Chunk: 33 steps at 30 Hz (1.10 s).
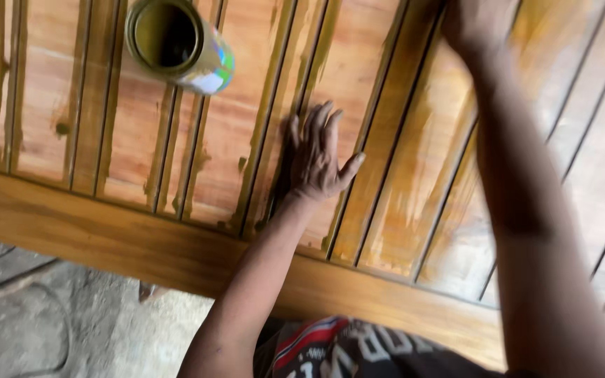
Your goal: The person applies a dark wood stain to a wooden door using a cloth. They repeatedly dip the cloth into a can of stain and wipe it across the door's surface, covering the slats and frame systematically.
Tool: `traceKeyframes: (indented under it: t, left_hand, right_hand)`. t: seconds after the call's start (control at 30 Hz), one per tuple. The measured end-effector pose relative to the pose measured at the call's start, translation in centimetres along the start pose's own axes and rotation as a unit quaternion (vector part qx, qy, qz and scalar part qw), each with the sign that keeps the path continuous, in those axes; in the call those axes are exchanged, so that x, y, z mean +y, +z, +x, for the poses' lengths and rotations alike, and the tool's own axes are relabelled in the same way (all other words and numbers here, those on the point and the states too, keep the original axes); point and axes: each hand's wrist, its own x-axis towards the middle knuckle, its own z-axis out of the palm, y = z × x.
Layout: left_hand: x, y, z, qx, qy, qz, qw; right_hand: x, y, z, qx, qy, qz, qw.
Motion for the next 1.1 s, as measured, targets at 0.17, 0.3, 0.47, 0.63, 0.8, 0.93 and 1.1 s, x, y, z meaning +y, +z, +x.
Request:
traceKeyframes:
  t: [0.17,0.3,0.47,0.63,0.8,0.93,1.1]
  left_hand:
    - [0.2,-0.1,-0.1,-0.021,0.003,0.014,1.0]
    - [0.2,0.3,0.4,-0.018,0.012,0.029,0.999]
    - [0.4,0.3,0.2,-0.027,0.008,0.033,0.999]
    - [0.2,0.3,0.4,-0.021,0.007,0.033,0.999]
    - [0.0,0.6,-0.2,-0.019,0.01,0.021,1.0]
    - [0.4,0.5,0.6,-0.025,0.01,0.037,0.999]
    - [0.3,-0.2,0.5,-0.018,0.011,0.032,0.999]
  right_hand:
    - [-8.0,-4.7,-14.1,0.026,-0.007,0.081,0.996]
    - [-10.4,-5.7,-18.0,0.05,0.127,0.201,0.97]
    - [-11.8,-3.9,-17.8,0.011,0.283,0.223,0.933]
    - [-9.6,1.8,-7.8,0.265,0.177,0.052,0.946]
    - [-8.3,4.8,-2.9,0.27,0.168,0.117,0.941]
    - [-12.4,0.9,-12.2,0.214,0.193,0.086,0.954]
    - [-11.7,1.2,-12.4,0.134,0.185,0.142,0.963]
